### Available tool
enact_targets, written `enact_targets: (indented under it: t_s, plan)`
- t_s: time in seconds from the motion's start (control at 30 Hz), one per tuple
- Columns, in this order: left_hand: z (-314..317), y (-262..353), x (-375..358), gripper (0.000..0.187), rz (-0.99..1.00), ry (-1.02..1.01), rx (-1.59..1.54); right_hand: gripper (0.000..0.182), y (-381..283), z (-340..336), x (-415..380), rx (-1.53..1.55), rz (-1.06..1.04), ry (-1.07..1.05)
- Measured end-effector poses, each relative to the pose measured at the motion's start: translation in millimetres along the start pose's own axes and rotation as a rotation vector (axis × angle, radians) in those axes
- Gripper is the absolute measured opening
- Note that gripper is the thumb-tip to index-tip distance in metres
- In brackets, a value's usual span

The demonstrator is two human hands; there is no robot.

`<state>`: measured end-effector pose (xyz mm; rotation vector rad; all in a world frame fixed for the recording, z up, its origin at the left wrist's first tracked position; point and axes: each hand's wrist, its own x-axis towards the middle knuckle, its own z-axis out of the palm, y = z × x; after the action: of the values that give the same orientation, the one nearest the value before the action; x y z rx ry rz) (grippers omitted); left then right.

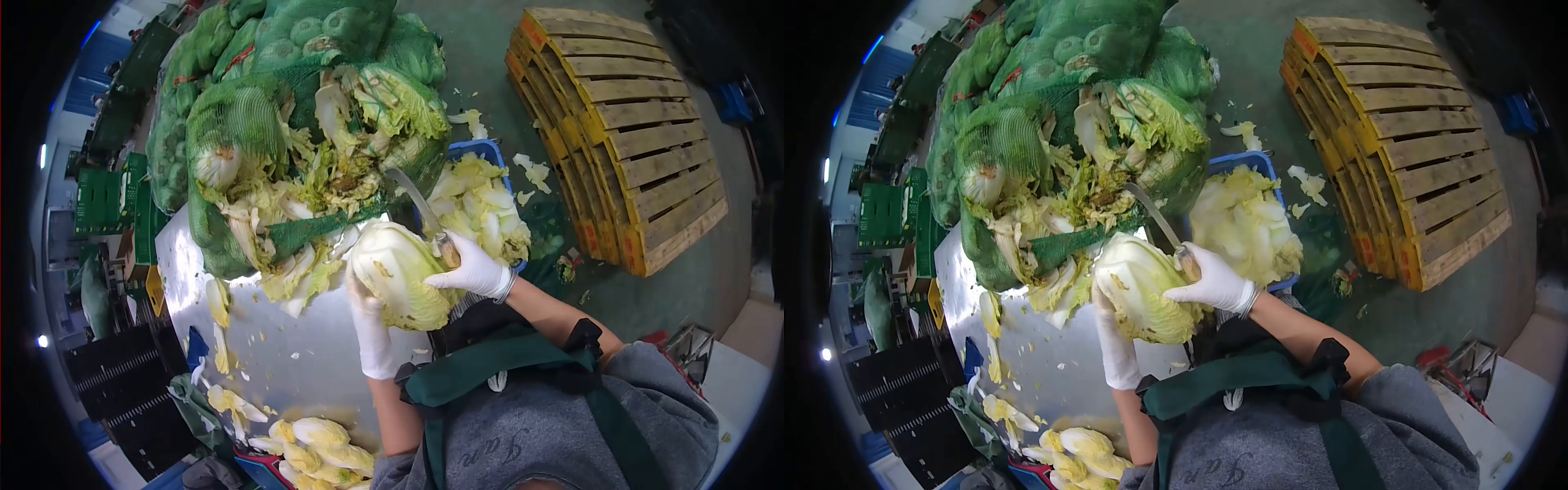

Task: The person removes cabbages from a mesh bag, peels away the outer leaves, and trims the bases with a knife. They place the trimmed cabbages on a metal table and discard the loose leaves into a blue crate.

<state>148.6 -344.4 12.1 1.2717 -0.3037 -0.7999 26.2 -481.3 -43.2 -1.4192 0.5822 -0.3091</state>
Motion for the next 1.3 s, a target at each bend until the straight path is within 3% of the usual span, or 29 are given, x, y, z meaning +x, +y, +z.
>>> enact_targets:
  t_s: [0.1,0.13,0.2,0.3,0.43,0.53,0.63,0.83,0.87,1.07,1.17,1.3]
  plan:
    - [5,-18,0,0.071,-0.066,0.075,0.141,0.081,-15,-6,-7,-0.224,-0.052,0.03]
    - [11,-15,1,0.065,-0.123,0.095,-0.018,0.079,-21,-9,-7,-0.307,-0.042,0.004]
    - [14,-21,-1,0.065,-0.096,0.066,0.046,0.075,-29,-18,-6,-0.478,-0.014,-0.044]
    - [21,-24,-3,0.066,-0.091,0.0,0.083,0.073,-23,-26,-11,-0.448,-0.062,0.149]
    - [22,-15,3,0.068,-0.175,-0.106,0.124,0.074,-31,-37,-23,-0.483,-0.068,0.132]
    - [23,-10,16,0.071,-0.161,-0.233,0.064,0.07,-37,-43,-28,-0.517,-0.093,0.116]
    - [47,-4,11,0.075,-0.103,-0.248,0.197,0.069,-49,-45,-28,-0.513,-0.16,0.064]
    - [67,-23,12,0.077,-0.011,-0.163,0.287,0.079,-70,-80,-6,-0.573,-0.198,-0.255]
    - [69,-22,11,0.076,-0.006,-0.153,0.297,0.074,-59,-81,-5,-0.507,-0.305,-0.201]
    - [78,-25,8,0.073,0.017,-0.134,0.319,0.052,-50,-85,-7,-0.389,-0.126,-0.082]
    - [88,-21,6,0.071,0.017,-0.199,0.319,0.05,-51,-94,-7,-0.456,-0.06,-0.031]
    - [90,-27,10,0.07,-0.017,-0.094,0.309,0.065,-52,-93,-18,-0.506,-0.226,-0.042]
